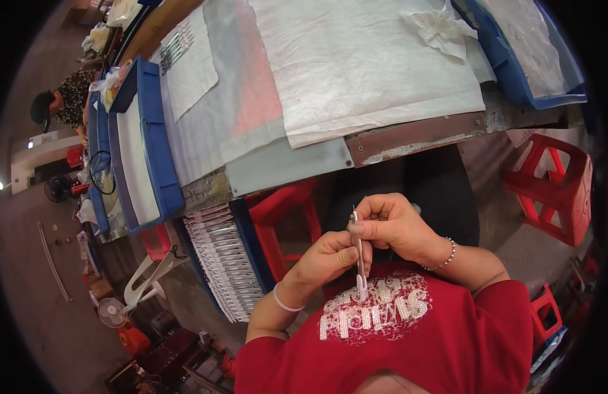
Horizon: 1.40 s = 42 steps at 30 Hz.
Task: Assembling small hardware components using a precision screwdriver and cleaning parts with a wipe.
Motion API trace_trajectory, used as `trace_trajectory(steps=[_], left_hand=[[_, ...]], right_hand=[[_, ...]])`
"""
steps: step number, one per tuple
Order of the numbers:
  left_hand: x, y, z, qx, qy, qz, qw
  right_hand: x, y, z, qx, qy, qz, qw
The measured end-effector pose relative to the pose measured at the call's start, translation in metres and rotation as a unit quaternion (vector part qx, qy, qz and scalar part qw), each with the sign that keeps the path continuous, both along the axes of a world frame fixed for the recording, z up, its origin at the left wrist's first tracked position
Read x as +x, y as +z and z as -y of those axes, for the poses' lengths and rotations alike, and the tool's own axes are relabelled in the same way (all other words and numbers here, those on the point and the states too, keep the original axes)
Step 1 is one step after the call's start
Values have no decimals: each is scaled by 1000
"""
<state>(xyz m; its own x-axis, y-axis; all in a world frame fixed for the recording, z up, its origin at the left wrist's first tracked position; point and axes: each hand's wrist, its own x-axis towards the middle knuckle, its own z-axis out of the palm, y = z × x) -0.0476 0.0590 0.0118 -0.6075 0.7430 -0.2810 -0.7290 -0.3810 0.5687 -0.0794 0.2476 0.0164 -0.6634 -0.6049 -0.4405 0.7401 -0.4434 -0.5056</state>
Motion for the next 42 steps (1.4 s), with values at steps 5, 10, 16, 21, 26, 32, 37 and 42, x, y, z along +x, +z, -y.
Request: trace_trajectory(steps=[5, 10, 16, 21, 26, 32, 37, 42], left_hand=[[-4, -7, -3, 57, 11, 31, 998], [-20, 6, -4, 27, 18, -5, 999], [-51, 46, -4, -91, 14, -20, 996], [-86, 77, -18, -197, 25, -14, 980], [-127, 87, -29, -209, 4, -34, 977], [-162, 85, -41, -218, -12, -31, 975], [-179, 87, -52, -255, -20, -42, 966], [-178, 84, -57, -270, -14, -55, 961]], right_hand=[[-8, 10, 1, 22, -5, 8, 1000], [-21, 22, 2, 21, -24, -19, 999], [-50, 39, -2, -28, -31, 1, 999], [-82, 40, -6, -39, -54, 0, 998], [-117, 45, -18, -29, -59, -5, 998], [-146, 43, -32, -32, -67, 11, 997], [-160, 38, -42, -15, -60, 12, 998], [-162, 39, -48, -28, -58, 8, 998]])
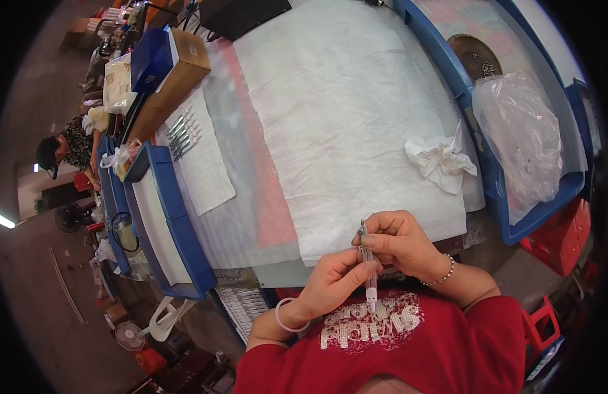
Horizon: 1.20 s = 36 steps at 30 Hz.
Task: Assembling small hardware components using a precision screwdriver and cleaning parts with a wipe.
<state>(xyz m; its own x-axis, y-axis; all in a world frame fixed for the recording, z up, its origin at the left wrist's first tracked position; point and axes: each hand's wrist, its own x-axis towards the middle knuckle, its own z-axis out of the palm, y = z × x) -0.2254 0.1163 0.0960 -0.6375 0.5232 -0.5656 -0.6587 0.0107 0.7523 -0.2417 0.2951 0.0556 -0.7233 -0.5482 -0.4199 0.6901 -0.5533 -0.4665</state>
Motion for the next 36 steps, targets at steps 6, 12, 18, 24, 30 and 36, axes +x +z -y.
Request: trace_trajectory(steps=[6, 12, 18, 24, 30, 36], left_hand=[[13, 0, 1, 4, 1, -9, 1000], [34, 1, 16, -1, 52, -45, 998], [76, 10, 50, -10, 103, -77, 992], [143, -16, 107, 7, 313, -112, 943], [257, -96, 149, -140, 421, -95, 891], [321, -151, 139, -285, 400, -163, 855]], right_hand=[[11, 5, -2, 20, 12, 8, 1000], [24, 24, 17, 131, 34, -67, 989], [54, 21, 49, 202, 101, -215, 950], [73, 48, 101, 259, 85, -242, 931], [106, 69, 217, 180, 310, -341, 869], [152, 5, 384, 156, 403, -513, 742]])
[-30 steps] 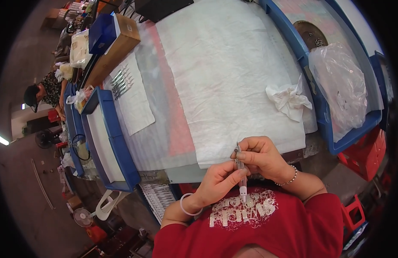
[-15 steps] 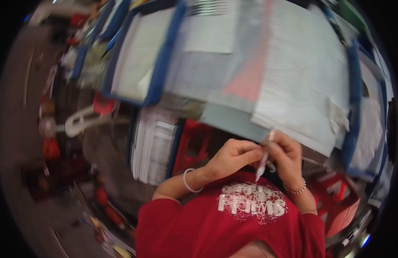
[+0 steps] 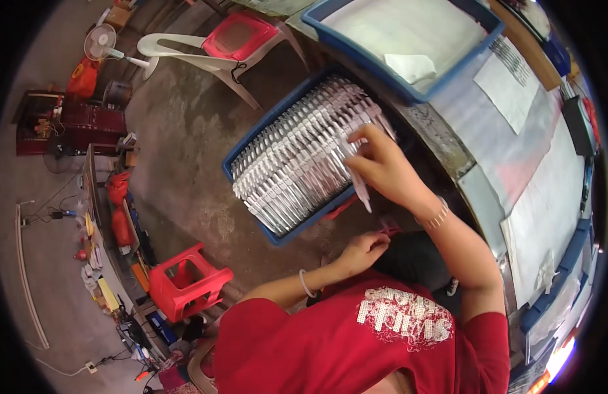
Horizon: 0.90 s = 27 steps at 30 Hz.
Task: Assembling small hardware components using a precision screwdriver and cleaning parts with a wipe.
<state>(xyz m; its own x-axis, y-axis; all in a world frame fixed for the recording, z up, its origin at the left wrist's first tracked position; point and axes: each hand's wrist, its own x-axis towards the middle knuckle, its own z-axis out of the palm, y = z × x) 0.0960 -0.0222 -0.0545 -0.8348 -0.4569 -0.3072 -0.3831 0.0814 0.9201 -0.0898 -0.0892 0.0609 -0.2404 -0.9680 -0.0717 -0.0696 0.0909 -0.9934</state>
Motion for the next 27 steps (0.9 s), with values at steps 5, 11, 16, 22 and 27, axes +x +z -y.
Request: trace_trajectory(steps=[5, 11, 16, 22, 27], left_hand=[[6, -27, -13, 89, 7, -51, 995], [-9, -11, -4, 155, -12, -104, 982], [-3, -5, 6, 130, -57, -86, 986], [-5, 1, 7, 177, -62, -64, 980], [10, -68, -28, 178, 45, -157, 970]], right_hand=[[40, -57, 128, -34, 10, -176, 984], [81, -96, 201, 2, 24, -313, 949], [91, -101, 224, 60, 67, -333, 938], [82, -97, 226, 92, 108, -379, 914], [86, -98, 226, 55, 125, -393, 909]])
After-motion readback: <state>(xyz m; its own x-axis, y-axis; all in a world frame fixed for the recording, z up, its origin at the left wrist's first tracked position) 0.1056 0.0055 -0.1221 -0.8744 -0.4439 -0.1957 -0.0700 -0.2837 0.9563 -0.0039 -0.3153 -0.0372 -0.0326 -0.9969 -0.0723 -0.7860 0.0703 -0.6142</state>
